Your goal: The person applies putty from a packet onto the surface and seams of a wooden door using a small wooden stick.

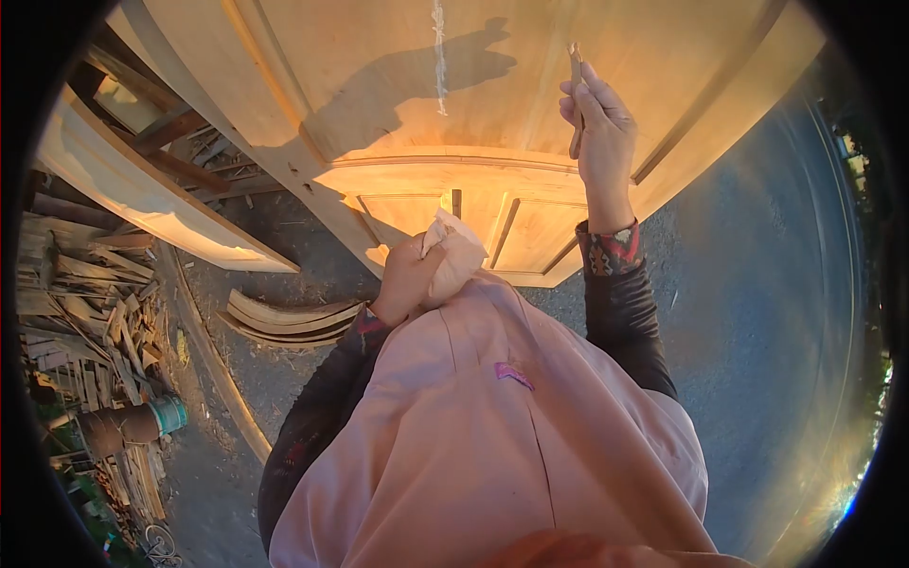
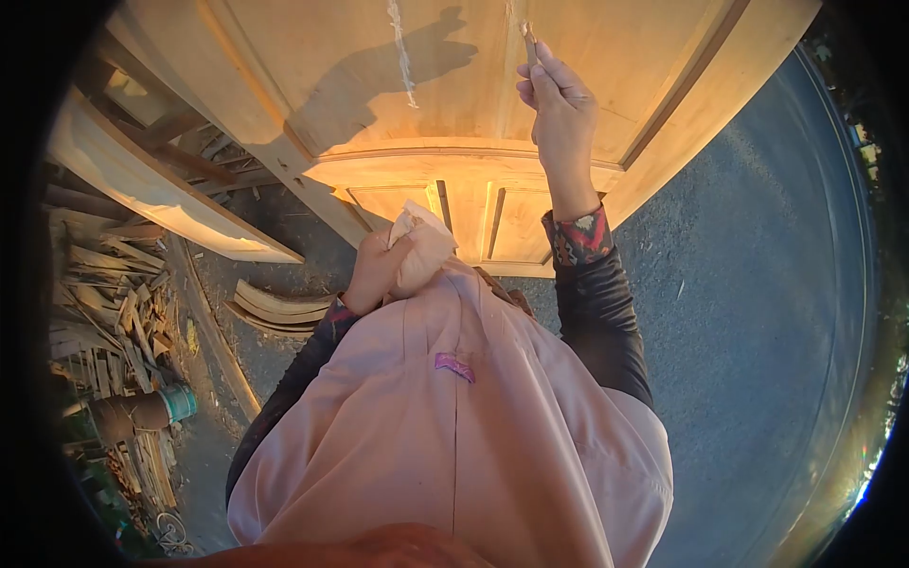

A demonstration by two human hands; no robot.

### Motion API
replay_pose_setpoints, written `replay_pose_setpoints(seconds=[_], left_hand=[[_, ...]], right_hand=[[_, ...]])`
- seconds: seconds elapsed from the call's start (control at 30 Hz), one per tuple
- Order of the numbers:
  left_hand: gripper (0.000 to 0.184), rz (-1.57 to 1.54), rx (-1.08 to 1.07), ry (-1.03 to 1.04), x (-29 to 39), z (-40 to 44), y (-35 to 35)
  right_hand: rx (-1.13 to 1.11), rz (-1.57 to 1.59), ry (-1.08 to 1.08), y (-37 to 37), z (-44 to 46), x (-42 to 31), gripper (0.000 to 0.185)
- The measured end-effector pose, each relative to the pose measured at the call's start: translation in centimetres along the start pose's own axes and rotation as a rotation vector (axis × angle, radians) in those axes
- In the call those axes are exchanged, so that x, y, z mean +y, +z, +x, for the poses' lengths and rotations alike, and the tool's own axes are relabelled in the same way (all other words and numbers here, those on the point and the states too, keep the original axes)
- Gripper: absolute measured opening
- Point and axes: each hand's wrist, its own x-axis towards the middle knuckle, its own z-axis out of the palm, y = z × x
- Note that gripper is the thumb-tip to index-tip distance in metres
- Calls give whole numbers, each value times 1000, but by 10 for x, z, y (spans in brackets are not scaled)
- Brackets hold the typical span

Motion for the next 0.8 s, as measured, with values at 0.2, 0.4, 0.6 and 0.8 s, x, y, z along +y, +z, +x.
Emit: replay_pose_setpoints(seconds=[0.2, 0.4, 0.6, 0.8], left_hand=[[27, -23, -12, -37, -4, 12, -14], [20, -41, -36, -22, -4, 24, -25], [19, -68, -28, -48, 0, 33, -30], [22, -95, -39, -29, -12, 46, -34]], right_hand=[[116, -62, -168, 23, 24, 6, 28], [116, -257, -317, 31, 41, 6, 29], [231, -901, -677, 34, 41, 19, 31], [240, -1085, -743, 26, 31, 34, 31]])
